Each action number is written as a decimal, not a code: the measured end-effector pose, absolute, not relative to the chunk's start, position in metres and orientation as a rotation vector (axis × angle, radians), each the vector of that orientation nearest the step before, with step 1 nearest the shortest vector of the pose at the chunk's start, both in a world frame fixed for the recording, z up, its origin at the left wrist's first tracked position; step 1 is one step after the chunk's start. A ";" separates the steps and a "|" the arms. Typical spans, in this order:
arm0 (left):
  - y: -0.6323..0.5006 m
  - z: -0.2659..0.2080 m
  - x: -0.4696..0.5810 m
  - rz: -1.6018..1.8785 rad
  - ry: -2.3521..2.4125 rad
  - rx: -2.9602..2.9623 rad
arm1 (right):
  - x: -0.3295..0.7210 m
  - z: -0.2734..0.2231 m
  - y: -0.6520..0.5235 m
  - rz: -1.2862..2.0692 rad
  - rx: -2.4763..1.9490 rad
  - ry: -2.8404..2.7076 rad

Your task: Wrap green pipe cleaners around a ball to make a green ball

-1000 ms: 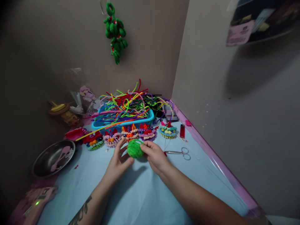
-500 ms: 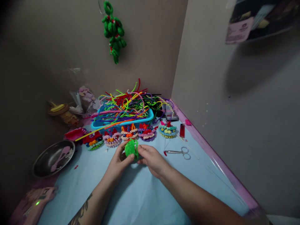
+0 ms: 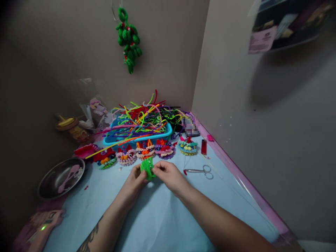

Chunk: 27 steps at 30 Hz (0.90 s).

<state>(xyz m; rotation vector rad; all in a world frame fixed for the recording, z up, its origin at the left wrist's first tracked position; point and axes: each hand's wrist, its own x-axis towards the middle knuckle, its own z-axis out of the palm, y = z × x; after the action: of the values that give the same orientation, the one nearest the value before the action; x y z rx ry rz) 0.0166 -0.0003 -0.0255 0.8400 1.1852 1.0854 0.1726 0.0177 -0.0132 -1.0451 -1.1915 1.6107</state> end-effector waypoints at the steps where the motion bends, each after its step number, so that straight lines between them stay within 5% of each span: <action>1: 0.000 -0.026 0.017 1.110 1.160 0.824 | 0.173 -0.013 0.018 1.623 -1.047 -1.192; 12: -0.005 -0.012 0.020 1.097 1.043 0.589 | 0.173 -0.013 0.017 1.666 -0.918 -1.299; 18: -0.007 -0.012 0.021 1.091 1.029 0.598 | 0.176 -0.014 0.017 1.398 -1.066 -1.440; 27: -0.001 -0.017 0.011 1.253 1.175 1.009 | 0.182 -0.013 0.019 1.274 -1.027 -1.661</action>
<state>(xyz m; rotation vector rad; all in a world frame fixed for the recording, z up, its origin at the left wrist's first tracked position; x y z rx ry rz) 0.0111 -0.0015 -0.0171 1.0090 1.1748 1.2533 0.1819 0.0191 -0.0129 -1.0267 -1.6609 1.2742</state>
